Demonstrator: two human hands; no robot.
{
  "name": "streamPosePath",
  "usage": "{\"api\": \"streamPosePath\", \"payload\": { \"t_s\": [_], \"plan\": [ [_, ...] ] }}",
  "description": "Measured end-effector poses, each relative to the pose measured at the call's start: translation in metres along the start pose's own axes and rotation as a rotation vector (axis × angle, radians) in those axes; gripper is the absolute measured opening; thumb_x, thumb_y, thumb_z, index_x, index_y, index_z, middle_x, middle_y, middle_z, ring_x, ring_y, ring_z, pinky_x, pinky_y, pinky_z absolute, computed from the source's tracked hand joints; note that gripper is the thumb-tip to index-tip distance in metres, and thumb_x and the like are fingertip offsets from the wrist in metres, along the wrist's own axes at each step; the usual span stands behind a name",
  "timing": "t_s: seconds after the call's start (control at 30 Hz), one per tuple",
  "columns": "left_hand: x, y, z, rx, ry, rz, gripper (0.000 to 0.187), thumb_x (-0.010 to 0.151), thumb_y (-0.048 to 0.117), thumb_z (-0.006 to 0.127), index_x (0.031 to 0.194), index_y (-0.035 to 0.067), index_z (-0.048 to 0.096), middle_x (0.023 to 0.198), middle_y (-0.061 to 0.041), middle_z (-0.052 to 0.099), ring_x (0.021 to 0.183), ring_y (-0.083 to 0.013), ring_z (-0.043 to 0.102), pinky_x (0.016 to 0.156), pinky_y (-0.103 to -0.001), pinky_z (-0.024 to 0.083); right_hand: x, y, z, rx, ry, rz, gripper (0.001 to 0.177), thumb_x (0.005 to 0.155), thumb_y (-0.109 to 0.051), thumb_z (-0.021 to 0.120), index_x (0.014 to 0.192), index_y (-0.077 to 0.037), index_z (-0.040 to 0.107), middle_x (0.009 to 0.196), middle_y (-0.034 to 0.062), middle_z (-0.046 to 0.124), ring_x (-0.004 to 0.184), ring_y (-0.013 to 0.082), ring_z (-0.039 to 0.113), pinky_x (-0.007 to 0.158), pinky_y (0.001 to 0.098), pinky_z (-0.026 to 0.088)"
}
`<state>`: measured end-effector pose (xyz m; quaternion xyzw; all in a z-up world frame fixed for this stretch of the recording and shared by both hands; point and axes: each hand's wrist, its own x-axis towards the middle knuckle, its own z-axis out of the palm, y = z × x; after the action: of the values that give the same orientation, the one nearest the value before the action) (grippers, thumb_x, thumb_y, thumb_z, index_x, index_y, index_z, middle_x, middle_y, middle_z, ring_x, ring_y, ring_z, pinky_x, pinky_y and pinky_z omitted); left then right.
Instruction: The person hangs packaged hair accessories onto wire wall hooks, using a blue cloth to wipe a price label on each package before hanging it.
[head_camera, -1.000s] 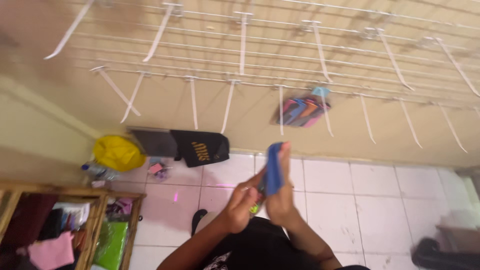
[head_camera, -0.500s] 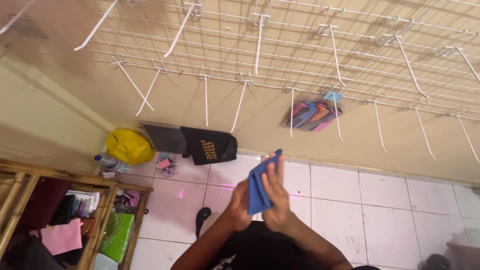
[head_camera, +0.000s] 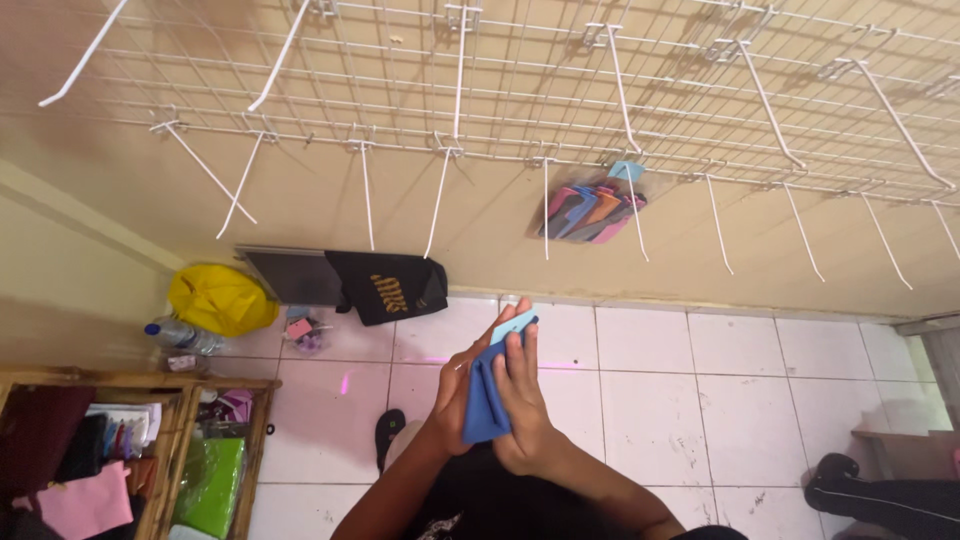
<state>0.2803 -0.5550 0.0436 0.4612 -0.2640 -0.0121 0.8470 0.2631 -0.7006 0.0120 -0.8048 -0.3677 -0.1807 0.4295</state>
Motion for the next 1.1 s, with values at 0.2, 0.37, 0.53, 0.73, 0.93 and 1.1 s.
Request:
{"api": "streamPosePath", "payload": {
  "t_s": [0.2,0.37,0.53,0.73,0.93,1.1],
  "plan": [
    [-0.017,-0.024,0.008,-0.123,-0.101,-0.228,0.065,0.115,0.038,0.029,0.163,-0.006,0.023,0.164,-0.027,0.039,0.154,-0.0333,0.038,0.128,-0.042,0.030,0.014,0.017,-0.022,0.103,0.350,0.242,0.063,0.104,-0.008,0.036,0.163,0.007,0.020,0.174,0.0300,0.007,0.163,0.0525,0.002,0.133,0.0547,0.006],
    [-0.014,-0.009,0.000,-0.040,-0.018,-0.140,0.068,0.111,0.041,0.026,0.161,-0.005,0.023,0.168,-0.019,0.033,0.154,-0.0251,0.040,0.127,-0.039,0.034,0.002,0.004,-0.009,-0.087,0.158,0.008,0.064,0.104,-0.009,0.035,0.163,0.004,0.016,0.172,0.0268,0.005,0.161,0.0508,-0.003,0.133,0.0569,0.002],
    [-0.017,-0.019,-0.002,-0.184,-0.101,-0.215,0.069,0.114,0.043,0.029,0.162,-0.007,0.031,0.160,-0.024,0.045,0.143,-0.0271,0.051,0.121,-0.038,0.039,0.003,0.015,-0.019,-0.156,0.185,-0.042,0.069,0.106,-0.004,0.047,0.164,0.008,0.012,0.169,0.0344,-0.011,0.158,0.0546,-0.009,0.130,0.0585,0.005],
    [0.003,-0.011,-0.010,-0.207,-0.071,-0.190,0.069,0.114,0.042,0.032,0.163,-0.007,0.031,0.158,-0.022,0.048,0.140,-0.0252,0.050,0.119,-0.036,0.040,0.003,0.011,-0.011,-0.234,0.141,-0.063,0.063,0.101,-0.003,0.040,0.160,0.005,0.021,0.170,0.0290,0.009,0.162,0.0523,0.005,0.131,0.0634,0.005],
    [0.003,-0.004,0.010,-0.019,-0.070,-0.223,0.068,0.113,0.044,0.027,0.162,-0.004,0.028,0.162,-0.020,0.043,0.150,-0.0244,0.043,0.126,-0.036,0.034,0.015,0.024,-0.014,-0.130,0.290,0.138,0.063,0.107,-0.006,0.044,0.163,0.005,0.016,0.174,0.0300,0.003,0.162,0.0525,0.004,0.133,0.0574,0.007],
    [-0.006,-0.022,0.006,-0.126,-0.094,-0.359,0.067,0.114,0.044,0.026,0.163,-0.001,0.026,0.158,-0.024,0.047,0.145,-0.0296,0.048,0.122,-0.039,0.038,0.010,0.003,-0.013,-0.212,0.224,0.150,0.062,0.100,-0.003,0.045,0.160,0.000,0.029,0.172,0.0173,0.024,0.164,0.0462,0.010,0.135,0.0546,0.006]
  ]
}}
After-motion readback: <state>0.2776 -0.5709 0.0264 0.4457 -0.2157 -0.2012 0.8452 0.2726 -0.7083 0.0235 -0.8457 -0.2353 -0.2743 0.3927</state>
